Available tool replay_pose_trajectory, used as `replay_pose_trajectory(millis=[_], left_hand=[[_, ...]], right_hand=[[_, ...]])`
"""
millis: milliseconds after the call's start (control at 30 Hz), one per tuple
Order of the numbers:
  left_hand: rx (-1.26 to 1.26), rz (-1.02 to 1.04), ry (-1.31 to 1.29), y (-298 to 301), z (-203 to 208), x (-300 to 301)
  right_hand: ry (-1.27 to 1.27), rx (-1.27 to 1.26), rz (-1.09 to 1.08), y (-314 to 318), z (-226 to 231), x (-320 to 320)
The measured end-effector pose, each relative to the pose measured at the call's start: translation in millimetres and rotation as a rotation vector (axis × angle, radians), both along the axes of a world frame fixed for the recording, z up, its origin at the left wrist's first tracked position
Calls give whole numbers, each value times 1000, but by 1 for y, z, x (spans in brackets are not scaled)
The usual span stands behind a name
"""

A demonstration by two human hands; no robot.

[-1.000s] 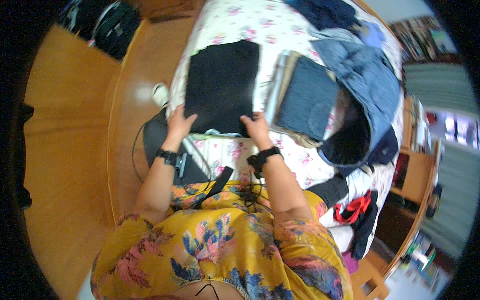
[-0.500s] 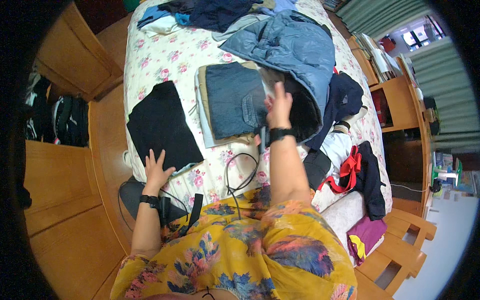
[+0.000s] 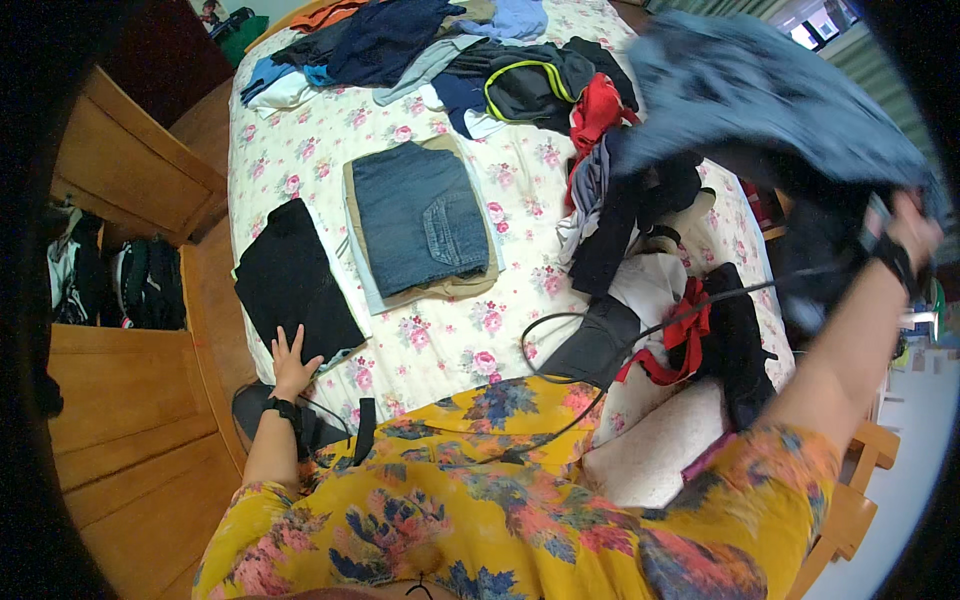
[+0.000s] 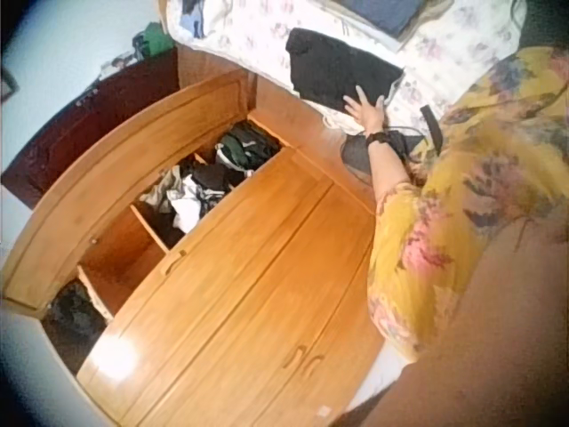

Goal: The person folds various garments on a bed, including pants, jeans, a white shirt, a green shirt, a black shirt, and a white jacket. Each item is smoothed and folded into a neat stack.

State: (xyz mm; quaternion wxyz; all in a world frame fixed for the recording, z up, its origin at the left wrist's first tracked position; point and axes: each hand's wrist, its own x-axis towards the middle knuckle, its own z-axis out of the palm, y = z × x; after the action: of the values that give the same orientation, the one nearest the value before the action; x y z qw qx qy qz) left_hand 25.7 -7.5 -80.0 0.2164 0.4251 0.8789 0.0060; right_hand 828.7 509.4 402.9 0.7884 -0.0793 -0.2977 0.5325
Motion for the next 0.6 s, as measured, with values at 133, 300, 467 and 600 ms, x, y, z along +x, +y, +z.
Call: replay_pose_trajectory(millis=[133,300,467,600], left_hand=[[-41,22,-6,7,14,6],[-87,7,167,24,28,15],[123,-12,256,40,13,30],[10,29,263,40,-9,43]], right_hand=[[-259,-276,-687,-114,-35,127],[-461,-858,-993,-179,-192,169],[-732,-981,-485,-143,-346,47],[-515,-837,-188,-86,-410,-158]])
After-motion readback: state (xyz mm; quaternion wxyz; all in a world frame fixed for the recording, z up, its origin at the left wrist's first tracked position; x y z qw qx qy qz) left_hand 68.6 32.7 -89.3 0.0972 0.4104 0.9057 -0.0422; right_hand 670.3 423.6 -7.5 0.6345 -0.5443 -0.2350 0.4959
